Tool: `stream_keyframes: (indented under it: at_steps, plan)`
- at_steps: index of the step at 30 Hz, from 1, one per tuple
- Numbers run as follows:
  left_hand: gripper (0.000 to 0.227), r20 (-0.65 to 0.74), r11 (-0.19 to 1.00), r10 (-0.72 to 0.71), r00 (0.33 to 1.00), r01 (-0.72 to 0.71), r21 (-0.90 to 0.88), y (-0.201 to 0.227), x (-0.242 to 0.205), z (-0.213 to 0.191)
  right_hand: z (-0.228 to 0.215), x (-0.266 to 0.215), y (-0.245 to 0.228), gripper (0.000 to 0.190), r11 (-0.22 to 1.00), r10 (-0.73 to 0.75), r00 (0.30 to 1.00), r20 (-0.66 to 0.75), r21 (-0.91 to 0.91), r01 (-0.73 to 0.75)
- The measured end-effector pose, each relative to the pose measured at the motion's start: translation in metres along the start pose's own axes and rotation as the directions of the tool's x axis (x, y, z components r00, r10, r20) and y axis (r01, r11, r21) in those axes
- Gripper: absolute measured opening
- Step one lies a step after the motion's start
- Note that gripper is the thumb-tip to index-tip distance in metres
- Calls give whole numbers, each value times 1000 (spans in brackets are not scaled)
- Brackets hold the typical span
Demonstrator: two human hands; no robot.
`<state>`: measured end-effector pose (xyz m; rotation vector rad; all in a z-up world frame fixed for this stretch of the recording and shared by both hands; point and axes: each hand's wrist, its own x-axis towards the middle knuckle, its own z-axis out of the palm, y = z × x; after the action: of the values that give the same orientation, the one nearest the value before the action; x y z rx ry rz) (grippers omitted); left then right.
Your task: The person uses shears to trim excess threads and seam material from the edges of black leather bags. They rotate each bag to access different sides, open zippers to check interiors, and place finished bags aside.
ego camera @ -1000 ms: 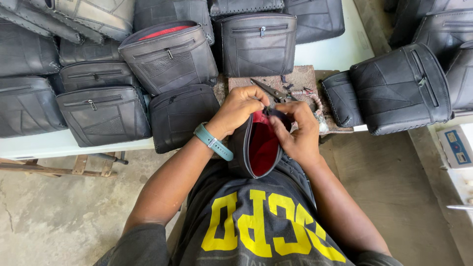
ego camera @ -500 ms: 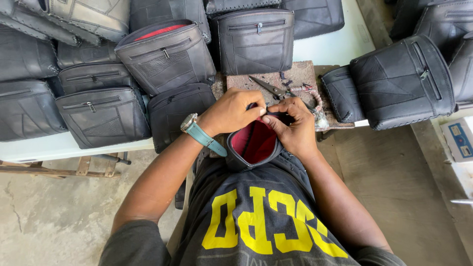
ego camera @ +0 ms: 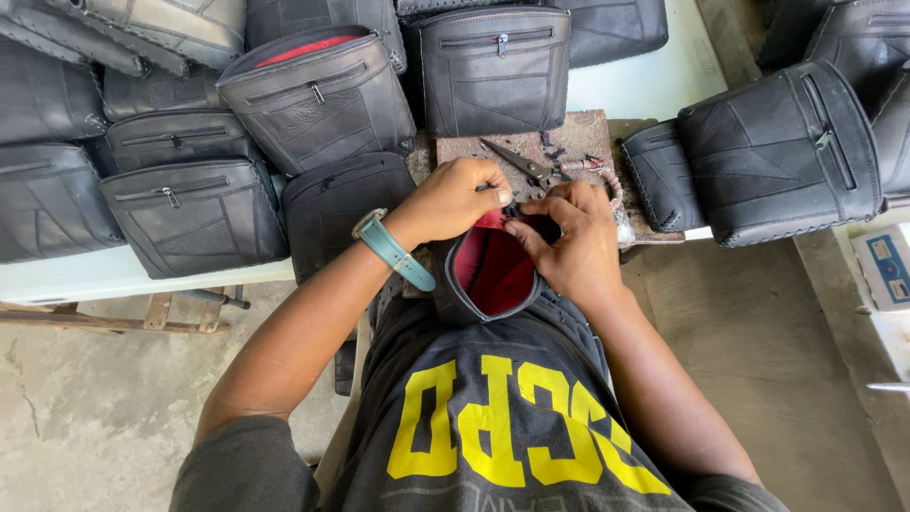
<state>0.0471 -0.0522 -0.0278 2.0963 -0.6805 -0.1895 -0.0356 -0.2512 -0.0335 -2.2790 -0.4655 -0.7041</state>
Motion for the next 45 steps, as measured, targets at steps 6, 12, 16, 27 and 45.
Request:
stream_keyframes:
  at_steps: [6,12,16,27,45]
  plan:
    - [20,-119,998,-16,993,24,58,12,-5,9,-2,8,-15,20,992,3,1000,-1,-123,-3]
    - [18,-141,991,-130,982,127,-30,-4,-12,12,19,8,-26,18,973,-152,988,37,-170,156]
    - [17,2,948,-39,999,38,-316,-14,-17,3,1,3,-1,14,915,-224,958,180,377,143]
    - [17,112,979,69,991,-46,-197,7,-25,-10,9,-3,123,36,920,124,926,357,-392,28]
    - [32,7,989,87,996,-86,-121,34,-7,20,-131,-113,120,43,585,194,706,681,497,-641]
